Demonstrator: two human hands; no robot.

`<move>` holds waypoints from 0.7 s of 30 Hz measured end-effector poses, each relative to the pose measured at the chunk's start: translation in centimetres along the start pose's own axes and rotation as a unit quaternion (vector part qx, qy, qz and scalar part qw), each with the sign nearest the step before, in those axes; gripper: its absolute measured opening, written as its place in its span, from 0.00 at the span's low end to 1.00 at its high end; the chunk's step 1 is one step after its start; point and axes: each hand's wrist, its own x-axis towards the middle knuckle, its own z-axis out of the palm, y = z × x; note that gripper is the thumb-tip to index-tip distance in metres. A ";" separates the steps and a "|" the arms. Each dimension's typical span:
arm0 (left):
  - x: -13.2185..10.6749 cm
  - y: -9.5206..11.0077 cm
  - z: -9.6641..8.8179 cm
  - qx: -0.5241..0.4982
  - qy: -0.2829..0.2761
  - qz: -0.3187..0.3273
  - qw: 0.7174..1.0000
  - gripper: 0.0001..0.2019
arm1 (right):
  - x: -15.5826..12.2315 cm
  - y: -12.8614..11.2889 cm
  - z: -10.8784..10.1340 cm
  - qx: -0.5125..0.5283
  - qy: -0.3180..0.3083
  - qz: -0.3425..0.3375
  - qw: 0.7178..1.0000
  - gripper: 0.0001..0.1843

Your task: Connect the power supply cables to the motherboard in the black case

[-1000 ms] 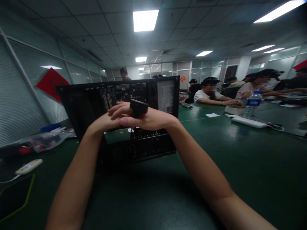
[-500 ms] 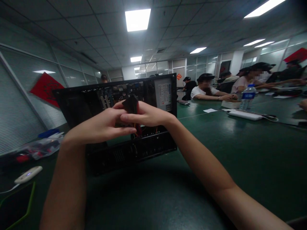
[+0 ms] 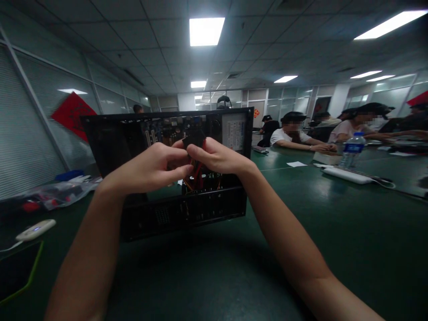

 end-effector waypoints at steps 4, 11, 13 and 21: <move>0.2 -0.3 0.2 -0.009 0.000 -0.012 1.000 0.13 | -0.1 0.3 0.0 -0.038 0.024 -0.002 0.999 0.33; -0.1 -0.1 -0.4 -0.002 -0.013 -0.049 0.999 0.15 | 0.4 -0.3 -0.2 0.035 0.054 -0.025 0.998 0.29; -0.3 -0.1 -0.7 -0.016 -0.007 -0.064 0.998 0.15 | 0.3 -0.4 -0.4 0.059 0.062 -0.013 0.996 0.27; -0.9 -1.1 -1.2 -0.067 0.010 -0.090 0.994 0.16 | -0.1 -0.4 -0.3 0.068 0.075 0.004 0.995 0.23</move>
